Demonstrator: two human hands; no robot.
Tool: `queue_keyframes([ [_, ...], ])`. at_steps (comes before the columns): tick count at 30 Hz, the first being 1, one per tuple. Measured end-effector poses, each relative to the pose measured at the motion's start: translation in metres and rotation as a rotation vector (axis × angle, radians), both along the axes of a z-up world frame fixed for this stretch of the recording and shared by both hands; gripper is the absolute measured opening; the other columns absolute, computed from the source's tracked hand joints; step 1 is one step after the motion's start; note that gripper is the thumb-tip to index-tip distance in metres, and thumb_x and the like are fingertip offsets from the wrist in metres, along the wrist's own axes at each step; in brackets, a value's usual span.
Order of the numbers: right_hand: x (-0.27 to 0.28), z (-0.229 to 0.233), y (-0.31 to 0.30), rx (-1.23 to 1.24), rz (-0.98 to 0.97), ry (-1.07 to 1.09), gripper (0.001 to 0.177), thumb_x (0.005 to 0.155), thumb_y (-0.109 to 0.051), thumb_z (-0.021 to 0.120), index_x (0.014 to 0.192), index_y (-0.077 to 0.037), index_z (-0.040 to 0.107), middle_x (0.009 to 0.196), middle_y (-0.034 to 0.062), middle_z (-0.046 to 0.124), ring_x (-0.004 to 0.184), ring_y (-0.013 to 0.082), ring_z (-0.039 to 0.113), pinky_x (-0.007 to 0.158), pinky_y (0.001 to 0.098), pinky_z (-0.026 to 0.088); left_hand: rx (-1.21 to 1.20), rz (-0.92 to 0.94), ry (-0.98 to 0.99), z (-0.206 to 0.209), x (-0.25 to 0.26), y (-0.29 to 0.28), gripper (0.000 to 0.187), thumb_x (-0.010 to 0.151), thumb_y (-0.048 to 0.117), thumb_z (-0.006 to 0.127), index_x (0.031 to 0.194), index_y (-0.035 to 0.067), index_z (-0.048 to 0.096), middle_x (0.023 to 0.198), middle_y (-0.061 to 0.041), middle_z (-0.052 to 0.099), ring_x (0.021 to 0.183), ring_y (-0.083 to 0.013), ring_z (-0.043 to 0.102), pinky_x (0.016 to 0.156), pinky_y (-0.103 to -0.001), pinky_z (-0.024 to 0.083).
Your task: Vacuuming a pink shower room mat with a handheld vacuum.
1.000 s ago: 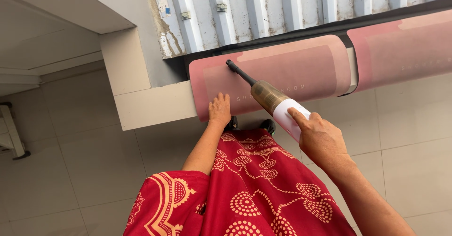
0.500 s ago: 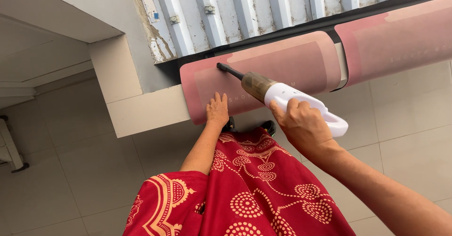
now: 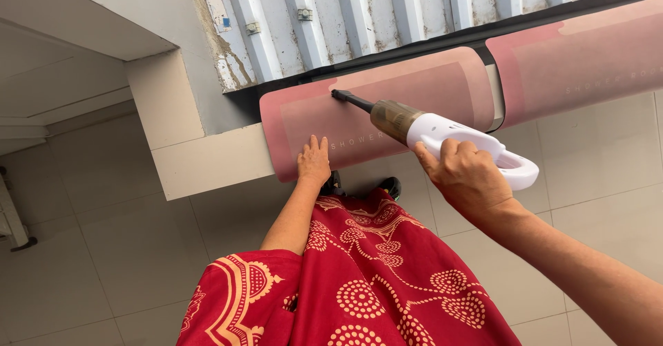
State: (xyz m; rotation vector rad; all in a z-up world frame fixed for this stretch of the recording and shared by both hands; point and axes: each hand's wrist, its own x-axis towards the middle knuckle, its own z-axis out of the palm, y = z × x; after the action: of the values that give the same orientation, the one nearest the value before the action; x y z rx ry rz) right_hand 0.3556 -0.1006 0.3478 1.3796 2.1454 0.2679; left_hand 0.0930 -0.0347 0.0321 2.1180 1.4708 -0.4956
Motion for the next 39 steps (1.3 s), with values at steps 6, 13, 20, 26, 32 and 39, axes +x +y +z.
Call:
queue_keyframes([
  [6,0.024,-0.003,-0.014,0.005,-0.049,-0.001,0.062,0.086,-0.017,0.068,0.146,-0.024,0.055,0.075,0.0033,0.062,0.061,0.0128,0.063,0.044,0.0243,0.050,-0.012,-0.008,0.033,0.003,0.006,0.000,0.080,0.092,0.019,0.069,0.161,0.031,0.030,0.159,-0.022,0.032,0.132,-0.0395,0.049,0.103,-0.048,0.048],
  [13,0.052,-0.009,-0.033,0.019,-0.116,-0.003,0.062,0.087,-0.015,0.069,0.147,-0.026,0.055,0.073,0.0009,0.059,0.060,0.0114,0.062,0.044,0.0250,0.050,-0.040,-0.027,0.140,0.003,0.020,-0.004,0.080,0.093,0.015,0.068,0.161,0.035,0.030,0.162,-0.026,0.027,0.137,-0.0435,0.045,0.107,-0.048,0.046],
  [20,0.074,-0.016,-0.054,0.030,-0.160,-0.030,0.062,0.090,-0.017,0.068,0.149,-0.028,0.052,0.071,-0.0004,0.056,0.056,0.0089,0.059,0.041,0.0242,0.048,0.006,-0.031,0.047,-0.009,0.039,-0.013,0.081,0.091,0.022,0.072,0.160,0.016,0.029,0.162,-0.023,0.027,0.143,-0.0429,0.040,0.110,-0.052,0.043],
  [26,0.092,-0.017,-0.066,0.038,-0.178,-0.024,0.064,0.089,-0.016,0.070,0.150,-0.028,0.051,0.070,0.0002,0.056,0.056,0.0091,0.058,0.041,0.0242,0.048,0.021,-0.124,0.070,-0.007,0.073,-0.018,0.082,0.091,0.017,0.070,0.160,0.018,0.028,0.162,-0.025,0.026,0.143,-0.0427,0.038,0.112,-0.052,0.041],
  [32,0.113,-0.014,-0.074,0.053,-0.205,-0.026,0.059,0.090,-0.015,0.070,0.146,-0.027,0.054,0.070,0.0000,0.056,0.057,0.0092,0.058,0.041,0.0248,0.047,0.024,-0.191,0.063,-0.001,0.113,-0.023,0.082,0.089,0.014,0.070,0.160,0.017,0.028,0.162,-0.024,0.025,0.144,-0.0412,0.038,0.113,-0.053,0.040],
  [39,0.144,-0.017,-0.085,0.075,-0.222,-0.020,0.062,0.088,-0.013,0.070,0.146,-0.027,0.054,0.070,0.0002,0.055,0.056,0.0092,0.057,0.041,0.0250,0.047,0.003,-0.186,0.081,-0.006,0.141,-0.030,0.084,0.088,0.014,0.071,0.160,0.017,0.028,0.163,-0.024,0.025,0.143,-0.0428,0.038,0.114,-0.053,0.039],
])
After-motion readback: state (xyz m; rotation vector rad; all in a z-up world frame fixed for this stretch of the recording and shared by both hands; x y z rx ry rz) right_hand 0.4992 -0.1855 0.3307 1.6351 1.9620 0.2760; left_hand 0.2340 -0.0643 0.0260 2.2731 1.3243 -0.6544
